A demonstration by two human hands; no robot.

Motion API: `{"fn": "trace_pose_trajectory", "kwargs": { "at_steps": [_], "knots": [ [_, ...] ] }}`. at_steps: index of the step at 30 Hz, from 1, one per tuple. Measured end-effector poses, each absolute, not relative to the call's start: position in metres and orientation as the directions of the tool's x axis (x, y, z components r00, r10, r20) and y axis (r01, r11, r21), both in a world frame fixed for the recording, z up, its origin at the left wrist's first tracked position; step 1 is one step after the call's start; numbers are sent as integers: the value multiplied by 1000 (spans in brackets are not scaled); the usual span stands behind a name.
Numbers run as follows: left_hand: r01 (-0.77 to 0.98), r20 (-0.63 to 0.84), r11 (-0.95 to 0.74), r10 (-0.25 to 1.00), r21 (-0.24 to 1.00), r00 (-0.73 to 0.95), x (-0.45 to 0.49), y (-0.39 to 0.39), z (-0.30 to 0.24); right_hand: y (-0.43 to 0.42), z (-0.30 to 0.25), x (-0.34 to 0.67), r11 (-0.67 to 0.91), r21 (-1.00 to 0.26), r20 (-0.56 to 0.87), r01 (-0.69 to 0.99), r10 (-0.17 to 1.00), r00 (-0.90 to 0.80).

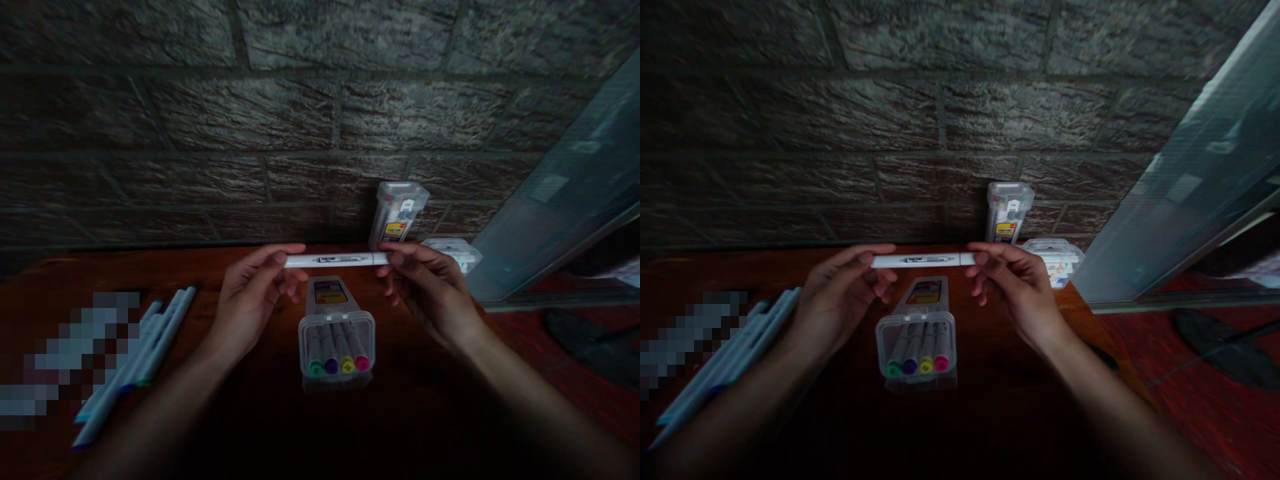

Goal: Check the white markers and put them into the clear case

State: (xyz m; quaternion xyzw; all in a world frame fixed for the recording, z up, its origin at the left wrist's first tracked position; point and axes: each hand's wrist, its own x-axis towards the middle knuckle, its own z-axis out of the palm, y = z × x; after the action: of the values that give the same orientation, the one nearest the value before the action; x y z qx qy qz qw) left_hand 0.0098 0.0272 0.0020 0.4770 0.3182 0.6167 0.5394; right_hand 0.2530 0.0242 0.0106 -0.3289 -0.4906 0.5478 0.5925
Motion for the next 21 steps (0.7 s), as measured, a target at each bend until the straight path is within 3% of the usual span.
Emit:
{"fn": "trace_pose_trajectory", "kwargs": {
  "at_steps": [8, 21],
  "knots": [
    [-192, 321, -307, 946, 932, 47, 10, 28, -5, 29, 3, 251, 299, -932, 317, -207, 947, -60],
    [60, 367, -369, 929, 928, 39, 11, 25, -1, 25, 4, 248, 360, -929, 364, -84, 930, -41]
  ]
}}
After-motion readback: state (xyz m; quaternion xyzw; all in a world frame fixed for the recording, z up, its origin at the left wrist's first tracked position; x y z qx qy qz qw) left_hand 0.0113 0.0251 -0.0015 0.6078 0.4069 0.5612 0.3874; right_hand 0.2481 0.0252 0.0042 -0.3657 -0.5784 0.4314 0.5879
